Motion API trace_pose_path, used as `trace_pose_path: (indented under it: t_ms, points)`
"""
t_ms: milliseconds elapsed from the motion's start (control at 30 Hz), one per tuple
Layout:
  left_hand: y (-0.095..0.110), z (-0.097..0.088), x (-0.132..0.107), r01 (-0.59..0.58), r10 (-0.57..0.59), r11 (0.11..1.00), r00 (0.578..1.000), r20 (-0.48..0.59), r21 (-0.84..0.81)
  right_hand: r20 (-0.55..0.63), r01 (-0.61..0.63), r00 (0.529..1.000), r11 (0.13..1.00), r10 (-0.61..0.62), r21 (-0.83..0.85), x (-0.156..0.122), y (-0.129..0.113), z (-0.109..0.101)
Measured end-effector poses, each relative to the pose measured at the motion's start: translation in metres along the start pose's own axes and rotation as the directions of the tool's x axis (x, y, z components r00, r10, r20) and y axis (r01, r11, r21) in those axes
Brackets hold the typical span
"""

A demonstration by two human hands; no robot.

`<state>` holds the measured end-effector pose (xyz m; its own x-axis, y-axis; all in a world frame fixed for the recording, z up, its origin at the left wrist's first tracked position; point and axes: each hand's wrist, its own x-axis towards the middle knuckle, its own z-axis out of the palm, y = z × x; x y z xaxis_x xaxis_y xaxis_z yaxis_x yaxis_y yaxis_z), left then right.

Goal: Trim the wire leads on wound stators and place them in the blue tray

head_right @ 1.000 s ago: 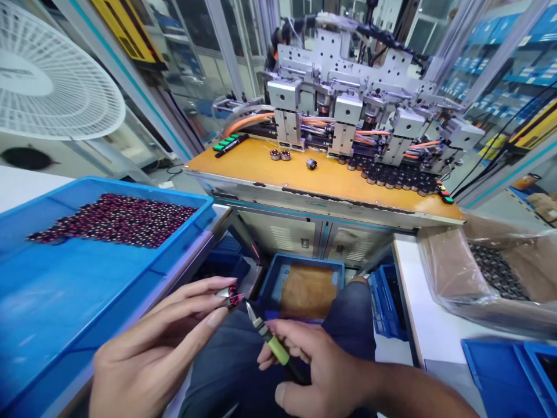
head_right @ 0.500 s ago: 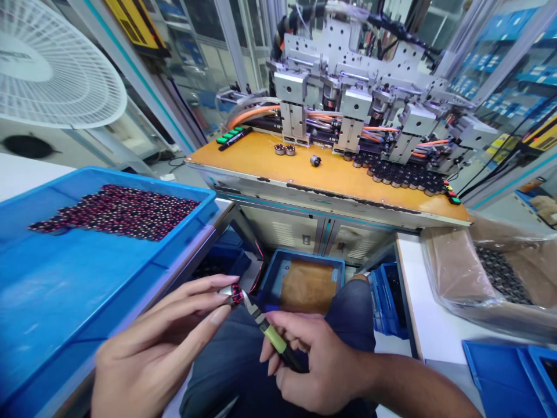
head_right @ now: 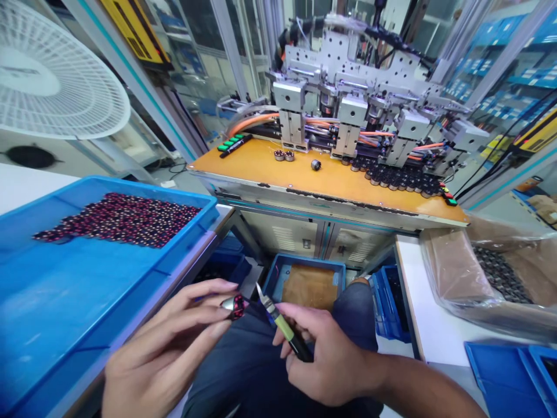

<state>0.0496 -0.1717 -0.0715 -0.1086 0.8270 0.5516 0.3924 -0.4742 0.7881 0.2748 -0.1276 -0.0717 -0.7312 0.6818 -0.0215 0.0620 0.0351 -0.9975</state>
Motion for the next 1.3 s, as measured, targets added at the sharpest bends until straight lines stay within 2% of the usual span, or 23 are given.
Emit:
trace_pose_path:
  t_ms: [67,167,233,367,567,933,1133,1200,1300]
  points:
    - [-0.001,0.001,0.002,-0.039,0.035,0.996,0.998,-0.047,-0.082,0.005,0.054,0.999,0.999,-0.054,-0.003,-0.008,0.002,-0.005]
    - [0.002,0.003,0.004,-0.024,-0.011,0.969,0.990,-0.141,-0.245,0.031,0.117,0.993,0.993,-0.117,0.001,-0.019,-0.002,-0.011]
    - [0.004,0.004,0.003,-0.028,-0.016,0.959,0.988,-0.155,-0.281,0.047,0.135,0.990,0.991,-0.135,0.002,-0.022,-0.008,-0.011]
    - [0.003,0.004,-0.002,-0.050,0.014,0.960,0.991,-0.132,-0.274,0.063,0.136,0.989,0.991,-0.136,0.005,-0.022,-0.015,-0.009]
    - [0.000,0.002,-0.010,-0.002,-0.028,0.967,0.993,-0.114,-0.254,0.105,0.103,0.989,0.994,-0.106,0.028,-0.017,-0.014,-0.005]
    - [0.000,0.003,-0.010,-0.022,-0.003,0.972,0.994,-0.107,-0.233,0.129,0.079,0.988,0.997,-0.081,0.023,-0.010,-0.014,-0.001]
    - [0.000,0.002,-0.011,-0.002,-0.024,0.976,0.993,-0.119,-0.216,0.146,-0.031,0.989,0.998,0.023,0.047,-0.010,-0.013,0.000]
    - [0.002,0.002,-0.009,-0.010,-0.016,0.979,0.992,-0.125,-0.206,0.141,-0.072,0.988,0.997,0.069,0.012,-0.008,-0.016,0.000]
    - [0.002,0.003,-0.008,-0.009,-0.014,0.982,0.993,-0.118,-0.189,0.111,-0.073,0.990,0.987,0.090,-0.145,-0.006,-0.023,0.000]
